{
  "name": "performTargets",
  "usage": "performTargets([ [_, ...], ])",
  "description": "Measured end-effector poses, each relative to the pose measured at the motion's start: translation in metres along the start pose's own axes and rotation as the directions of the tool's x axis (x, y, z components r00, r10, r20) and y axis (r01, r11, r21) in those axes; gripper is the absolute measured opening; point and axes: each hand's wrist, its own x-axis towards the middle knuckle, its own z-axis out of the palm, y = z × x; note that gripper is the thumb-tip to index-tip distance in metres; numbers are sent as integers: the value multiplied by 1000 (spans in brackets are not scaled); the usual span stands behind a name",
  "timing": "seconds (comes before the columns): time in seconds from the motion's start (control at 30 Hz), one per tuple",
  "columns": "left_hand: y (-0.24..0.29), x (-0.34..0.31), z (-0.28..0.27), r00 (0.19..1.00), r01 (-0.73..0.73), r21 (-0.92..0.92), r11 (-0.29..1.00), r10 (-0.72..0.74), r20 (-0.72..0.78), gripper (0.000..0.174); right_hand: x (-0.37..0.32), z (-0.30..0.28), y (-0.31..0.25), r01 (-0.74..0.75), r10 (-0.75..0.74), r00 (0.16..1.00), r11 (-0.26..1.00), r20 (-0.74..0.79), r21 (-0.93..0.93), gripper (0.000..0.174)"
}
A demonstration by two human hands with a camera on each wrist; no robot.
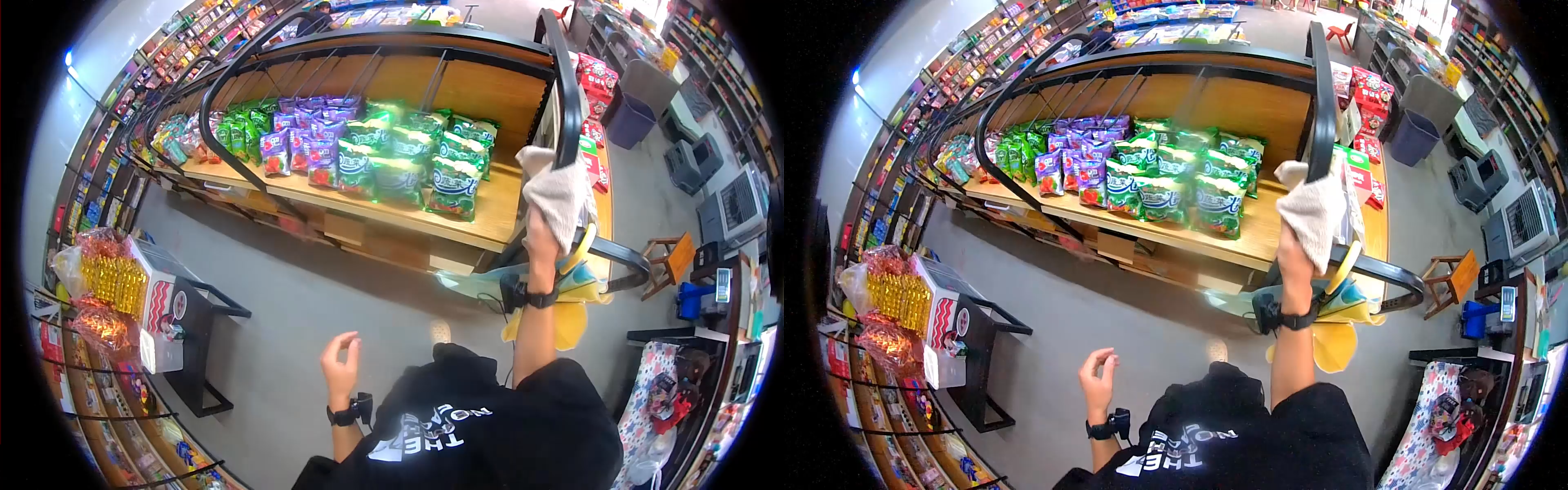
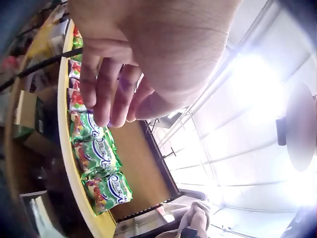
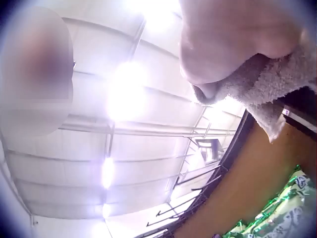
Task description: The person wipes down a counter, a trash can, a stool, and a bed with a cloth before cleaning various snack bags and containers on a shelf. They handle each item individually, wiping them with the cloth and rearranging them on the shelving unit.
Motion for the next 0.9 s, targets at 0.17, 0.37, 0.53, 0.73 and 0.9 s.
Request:
performTargets([
  [0.17, 14, 51, 29, 989, -76, -12, 997, 77, 129, 14, 5, 2, -38, 83, -109, 990, 962, -87, -260, 31],
  [0.37, 27, 90, 51, 933, -196, -68, 978, 208, 293, 16, 29, 2, -28, -267, 263, 963, 960, -59, -86, 25],
  [0.53, 16, 117, 34, 920, -200, -94, 975, 220, 324, 15, 40, 5, -39, -260, 236, 963, 937, -128, -233, 36],
  [0.73, -23, 144, -21, 942, -191, -110, 975, 213, 260, 15, 12, -7, 16, 145, -198, 974, 916, -107, -374, 27],
  [0.9, -68, 177, -99, 947, -193, -127, 973, 219, 234, 15, -16, 18, -48, 156, -304, 928, 841, -214, -519, 24],
])
